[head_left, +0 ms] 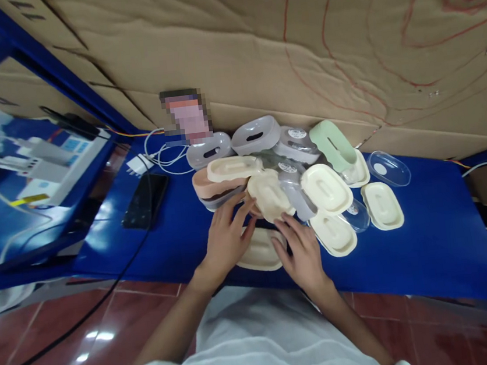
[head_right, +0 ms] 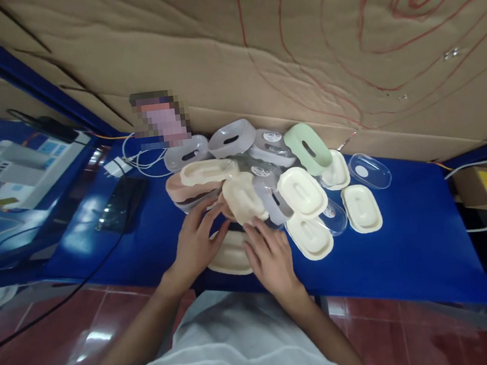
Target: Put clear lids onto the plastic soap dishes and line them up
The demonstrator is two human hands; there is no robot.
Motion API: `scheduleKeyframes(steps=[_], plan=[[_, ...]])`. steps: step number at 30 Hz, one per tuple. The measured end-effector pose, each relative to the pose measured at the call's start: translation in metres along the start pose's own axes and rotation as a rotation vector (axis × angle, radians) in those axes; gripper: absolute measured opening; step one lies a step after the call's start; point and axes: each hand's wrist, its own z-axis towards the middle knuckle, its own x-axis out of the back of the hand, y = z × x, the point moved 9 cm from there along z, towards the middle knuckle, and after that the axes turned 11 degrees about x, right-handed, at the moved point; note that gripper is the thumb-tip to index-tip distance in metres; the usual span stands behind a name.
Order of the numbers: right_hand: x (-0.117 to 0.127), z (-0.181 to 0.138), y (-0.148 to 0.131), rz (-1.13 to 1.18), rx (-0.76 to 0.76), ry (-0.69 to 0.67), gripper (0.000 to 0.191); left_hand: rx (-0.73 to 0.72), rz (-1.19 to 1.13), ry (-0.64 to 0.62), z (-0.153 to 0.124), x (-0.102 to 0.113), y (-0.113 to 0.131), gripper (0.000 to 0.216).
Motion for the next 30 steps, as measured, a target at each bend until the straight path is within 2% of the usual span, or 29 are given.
scheduleKeyframes(steps=[4, 6, 10, 14, 18, 22, 24, 27, 30], plan=[[-0.004, 0.012, 0.013, 0.001, -0.061, 0.051, 0.038, 0.088, -0.080, 0.066, -0.022, 0.011, -0.012, 0.037], [-0.001, 0.014, 0.016, 0.043, -0.058, 0.080, 0.033, 0.068, -0.108, 0.016, -0.037, 0.013, -0.008, 0.037], [0.010, 0.009, 0.016, 0.205, -0.081, 0.043, 0.031, -0.045, -0.095, -0.158, -0.068, 0.011, 0.003, 0.037], [0.030, -0.006, 0.016, 0.343, -0.104, 0.016, 0.031, -0.135, -0.035, -0.239, -0.090, 0.013, -0.006, 0.031], [0.037, -0.026, 0.011, 0.267, -0.056, -0.035, 0.020, -0.130, 0.042, -0.192, -0.093, 0.026, -0.035, 0.015], [0.025, -0.040, -0.009, 0.184, 0.048, -0.097, 0.016, 0.010, 0.159, -0.084, -0.088, 0.044, -0.067, 0.021], [0.018, -0.044, -0.020, 0.137, 0.093, -0.114, 0.016, 0.091, 0.178, -0.012, -0.089, 0.052, -0.072, 0.027], [0.012, -0.047, -0.029, 0.100, 0.147, -0.133, 0.014, 0.101, 0.083, 0.009, -0.096, 0.050, -0.056, 0.038], [0.021, -0.041, -0.021, 0.062, 0.137, -0.038, 0.024, -0.027, -0.008, -0.095, -0.101, 0.033, -0.023, 0.040]])
